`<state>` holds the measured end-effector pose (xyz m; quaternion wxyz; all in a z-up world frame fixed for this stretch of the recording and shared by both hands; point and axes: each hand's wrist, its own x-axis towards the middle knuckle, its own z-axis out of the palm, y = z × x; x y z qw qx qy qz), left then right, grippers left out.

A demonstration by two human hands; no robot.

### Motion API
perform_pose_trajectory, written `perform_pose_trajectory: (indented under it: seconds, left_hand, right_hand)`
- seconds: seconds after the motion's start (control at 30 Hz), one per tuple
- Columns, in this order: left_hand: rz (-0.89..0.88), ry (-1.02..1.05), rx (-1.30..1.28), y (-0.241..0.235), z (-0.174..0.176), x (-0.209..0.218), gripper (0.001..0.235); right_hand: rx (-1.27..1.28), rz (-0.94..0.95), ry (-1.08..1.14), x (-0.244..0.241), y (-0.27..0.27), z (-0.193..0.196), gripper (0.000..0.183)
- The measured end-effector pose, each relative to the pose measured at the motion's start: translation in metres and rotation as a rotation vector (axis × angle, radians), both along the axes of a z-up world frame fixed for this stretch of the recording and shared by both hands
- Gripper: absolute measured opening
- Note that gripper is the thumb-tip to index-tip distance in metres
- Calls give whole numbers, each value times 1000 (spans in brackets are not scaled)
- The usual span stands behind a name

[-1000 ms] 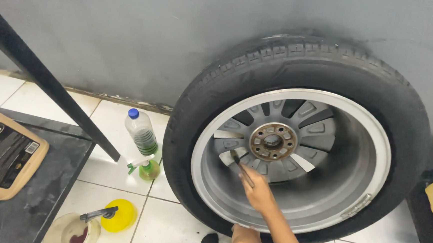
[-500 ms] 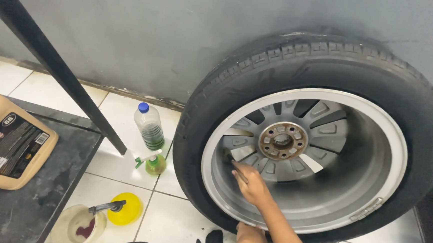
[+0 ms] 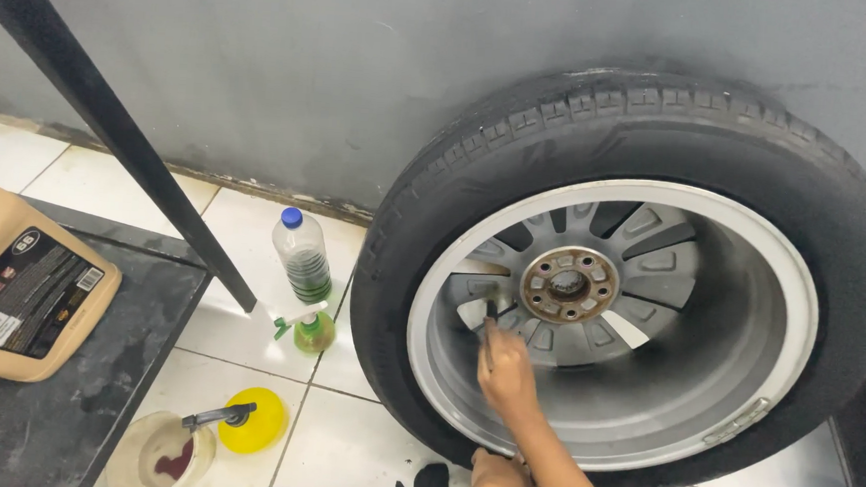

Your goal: The person sits on the floor and uses a brush to clean the rim of a car wheel. They repeatedly dip the brush into a small container of liquid and scrub the metal surface of the wheel.

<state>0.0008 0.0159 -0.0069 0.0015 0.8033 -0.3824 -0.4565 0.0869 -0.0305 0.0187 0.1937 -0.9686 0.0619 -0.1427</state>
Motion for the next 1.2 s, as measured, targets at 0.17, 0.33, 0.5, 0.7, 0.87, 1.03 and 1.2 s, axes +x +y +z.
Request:
perform_pose_trajectory:
  seconds: [0.17,0.33,0.5,0.7,0.87,1.03,1.2]
  left_hand:
    - [-38,29,49,1,1,1,62]
    - [-87,61,99,4,4,-1,61]
    - [-108,50,118,9,19,1,70]
    - [-170,-89,-27,32,47,2,48]
    - [-159,-76,-301,48,45,13,35]
    - [-46,11,-331,57,59,9,23]
    - [-110,110,156,62,39,11,52]
  right_hand:
    - [271,110,56,4,18,27,34]
    - [516,75,-32,14,19,47,31]
    - [639,-181,-138,27,-18,21,34]
    - [667,-140,-243,6,-25,38,32]
    - [876,-177,-234,-23,-25,76,31]
    - [1046,-155,-157,-52,-42,87,32]
    - [1120,-121,6,-92,-55,87,28]
